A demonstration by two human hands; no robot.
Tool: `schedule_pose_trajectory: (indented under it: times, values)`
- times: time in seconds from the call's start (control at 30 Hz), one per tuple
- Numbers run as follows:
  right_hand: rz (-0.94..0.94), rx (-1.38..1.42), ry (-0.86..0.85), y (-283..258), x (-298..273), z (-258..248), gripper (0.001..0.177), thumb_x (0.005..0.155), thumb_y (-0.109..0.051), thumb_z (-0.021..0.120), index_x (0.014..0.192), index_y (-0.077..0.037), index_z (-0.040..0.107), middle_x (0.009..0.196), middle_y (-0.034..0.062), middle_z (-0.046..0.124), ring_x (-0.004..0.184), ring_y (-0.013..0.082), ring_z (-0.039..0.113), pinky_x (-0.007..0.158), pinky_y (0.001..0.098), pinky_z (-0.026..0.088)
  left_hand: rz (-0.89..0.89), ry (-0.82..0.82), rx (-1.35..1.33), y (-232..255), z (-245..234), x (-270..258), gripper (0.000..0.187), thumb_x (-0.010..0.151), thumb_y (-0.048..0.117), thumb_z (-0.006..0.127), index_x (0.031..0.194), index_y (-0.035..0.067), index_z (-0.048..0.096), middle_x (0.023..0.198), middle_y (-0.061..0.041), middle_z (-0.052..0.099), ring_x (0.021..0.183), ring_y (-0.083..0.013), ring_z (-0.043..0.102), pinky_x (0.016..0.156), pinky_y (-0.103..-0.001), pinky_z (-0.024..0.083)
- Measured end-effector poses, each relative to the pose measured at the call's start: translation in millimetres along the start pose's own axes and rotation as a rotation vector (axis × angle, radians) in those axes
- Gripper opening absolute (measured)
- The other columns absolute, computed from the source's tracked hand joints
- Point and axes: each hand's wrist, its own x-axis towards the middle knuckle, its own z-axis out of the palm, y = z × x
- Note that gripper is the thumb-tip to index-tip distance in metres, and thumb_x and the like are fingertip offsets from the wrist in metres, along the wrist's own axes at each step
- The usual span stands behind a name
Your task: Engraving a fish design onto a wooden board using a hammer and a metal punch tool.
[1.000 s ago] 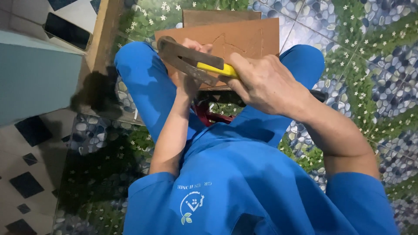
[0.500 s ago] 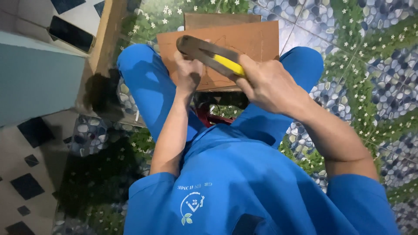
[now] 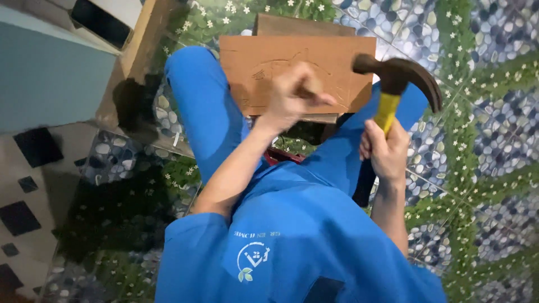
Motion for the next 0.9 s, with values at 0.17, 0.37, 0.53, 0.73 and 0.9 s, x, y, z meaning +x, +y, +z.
schedule_pose_trajectory:
  times: [0.17, 0.37, 0.53, 0.73, 0.9]
  values:
    - [0.100, 0.045, 0.097, 30.8, -33.5, -21.6, 0.028, 0.124, -0.007, 0.052, 0.096, -0.001, 0.049, 0.061, 0.0052, 0.042, 0.041, 0.0138, 0.044, 0.038, 0.0307, 0.047, 0.179, -0.266, 0.300, -42.3, 35.4, -29.7, 0.020, 0.097, 0.030, 0.083, 0.098, 0.021, 0.065, 0.087, -0.002, 0.065, 0.079, -0.0220, 0.066, 0.078, -0.034, 0.061]
    - [0.162, 0.001, 0.211, 70.5, -63.2, -47.8, 0.029, 0.125, -0.006, 0.051, 0.097, 0.003, 0.050, 0.062, 0.0111, 0.043, 0.039, 0.0186, 0.045, 0.034, 0.0370, 0.046, 0.308, -0.432, 0.629, -69.7, 53.2, -65.5, 0.038, 0.082, 0.014, 0.090, 0.102, 0.020, 0.058, 0.090, 0.002, 0.053, 0.089, -0.0219, 0.061, 0.082, -0.034, 0.057]
    - [0.190, 0.057, 0.252, 73.7, -68.9, -48.0, 0.027, 0.125, -0.005, 0.051, 0.099, 0.002, 0.049, 0.062, 0.0092, 0.040, 0.038, 0.0189, 0.043, 0.034, 0.0367, 0.046, 0.286, -0.339, 0.643, -39.0, 47.2, -49.4, 0.042, 0.082, 0.023, 0.086, 0.104, 0.024, 0.050, 0.094, 0.005, 0.044, 0.086, -0.0172, 0.058, 0.071, -0.028, 0.058]
    - [0.202, 0.019, 0.252, 63.1, -64.3, -33.0, 0.028, 0.124, -0.006, 0.054, 0.097, 0.001, 0.052, 0.062, 0.0082, 0.041, 0.040, 0.0153, 0.043, 0.034, 0.0342, 0.044, 0.338, -0.273, 0.568, -43.5, 44.3, -36.8, 0.049, 0.095, 0.057, 0.078, 0.099, 0.024, 0.041, 0.086, 0.006, 0.035, 0.072, -0.0126, 0.051, 0.061, -0.023, 0.054]
    - [0.199, 0.012, 0.234, 62.5, -63.3, -27.5, 0.029, 0.123, -0.005, 0.056, 0.094, 0.001, 0.051, 0.061, 0.0100, 0.042, 0.039, 0.0172, 0.043, 0.033, 0.0364, 0.045, 0.409, -0.304, 0.618, -61.3, 47.1, -29.3, 0.033, 0.101, 0.049, 0.071, 0.093, 0.026, 0.050, 0.082, 0.008, 0.046, 0.077, -0.0132, 0.060, 0.064, -0.025, 0.056]
